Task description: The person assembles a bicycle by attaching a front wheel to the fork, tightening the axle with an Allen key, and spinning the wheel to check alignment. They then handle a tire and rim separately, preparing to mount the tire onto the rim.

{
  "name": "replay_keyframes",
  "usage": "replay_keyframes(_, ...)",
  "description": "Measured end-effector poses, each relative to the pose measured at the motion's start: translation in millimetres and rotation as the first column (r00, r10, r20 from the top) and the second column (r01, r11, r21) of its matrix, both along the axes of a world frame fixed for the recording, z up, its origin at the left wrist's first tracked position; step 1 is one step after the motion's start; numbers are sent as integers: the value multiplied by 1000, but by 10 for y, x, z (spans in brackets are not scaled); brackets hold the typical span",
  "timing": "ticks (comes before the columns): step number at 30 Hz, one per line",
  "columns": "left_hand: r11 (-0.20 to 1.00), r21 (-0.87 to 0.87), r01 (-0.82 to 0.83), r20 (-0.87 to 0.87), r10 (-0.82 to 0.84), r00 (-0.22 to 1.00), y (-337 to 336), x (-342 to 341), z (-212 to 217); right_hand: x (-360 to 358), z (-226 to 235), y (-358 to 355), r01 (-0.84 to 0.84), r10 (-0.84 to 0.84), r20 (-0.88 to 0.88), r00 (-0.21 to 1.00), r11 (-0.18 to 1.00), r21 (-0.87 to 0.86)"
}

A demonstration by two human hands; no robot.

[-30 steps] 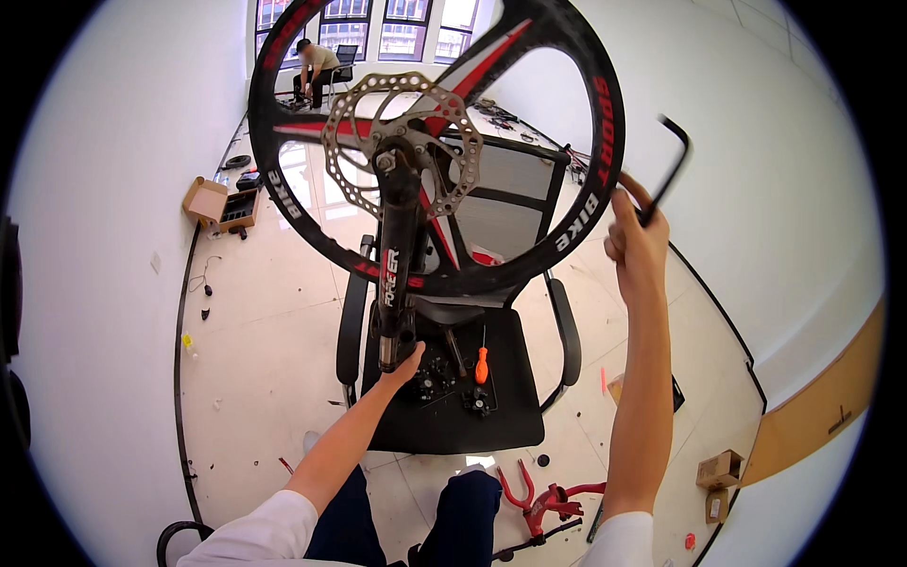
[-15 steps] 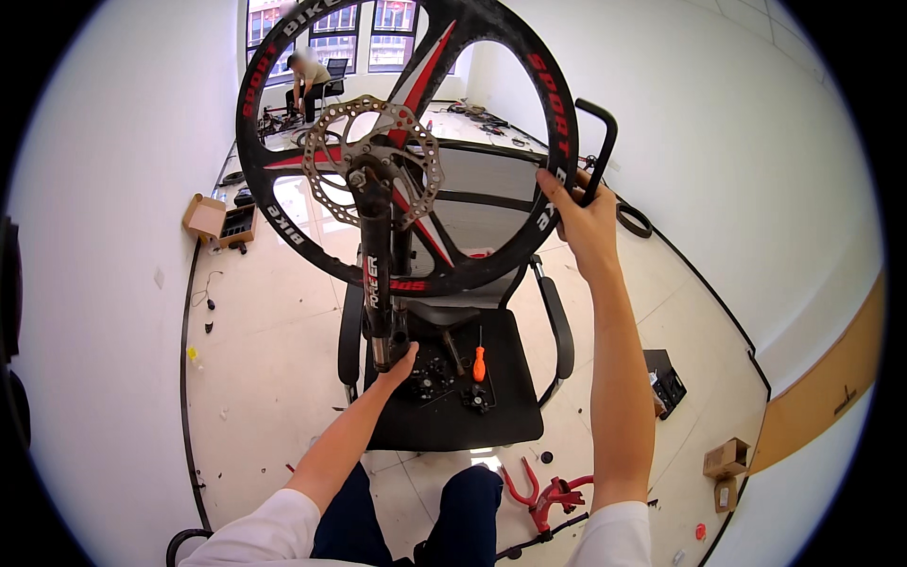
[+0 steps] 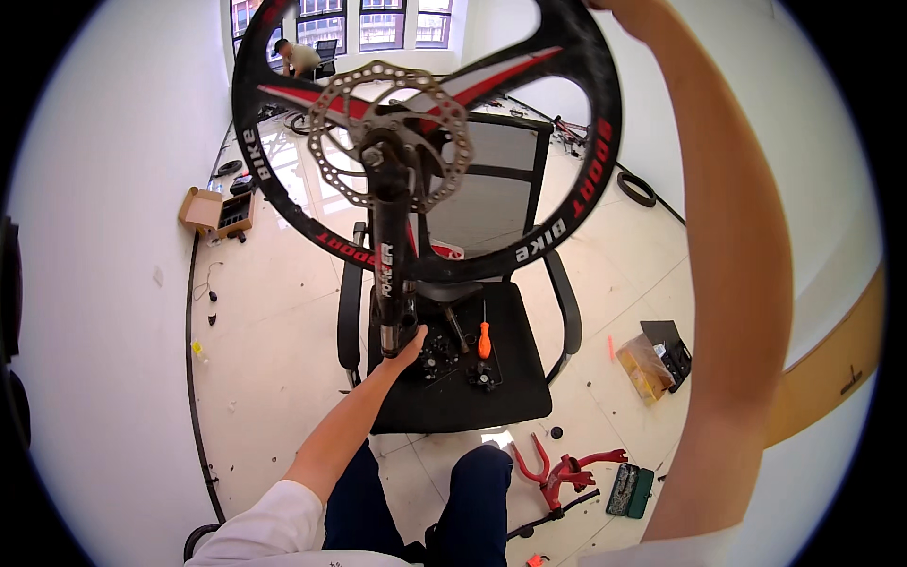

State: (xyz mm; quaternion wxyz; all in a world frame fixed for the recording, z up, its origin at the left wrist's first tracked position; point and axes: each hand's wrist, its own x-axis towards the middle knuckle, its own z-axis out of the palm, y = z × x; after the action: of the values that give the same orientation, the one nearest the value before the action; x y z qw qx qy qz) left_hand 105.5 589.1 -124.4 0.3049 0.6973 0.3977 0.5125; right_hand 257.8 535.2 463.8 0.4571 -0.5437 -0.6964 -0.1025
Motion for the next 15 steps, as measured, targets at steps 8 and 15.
replay_keyframes(8,980,183,82,9,-85,996,-60,-18,92,596,527,552,21,-22,44,999,999,36)
replay_keyframes(15,994,-108,5,85,4,996,-106,-282,17,540,-2118,11,2,-11,-162,987,998,-57)
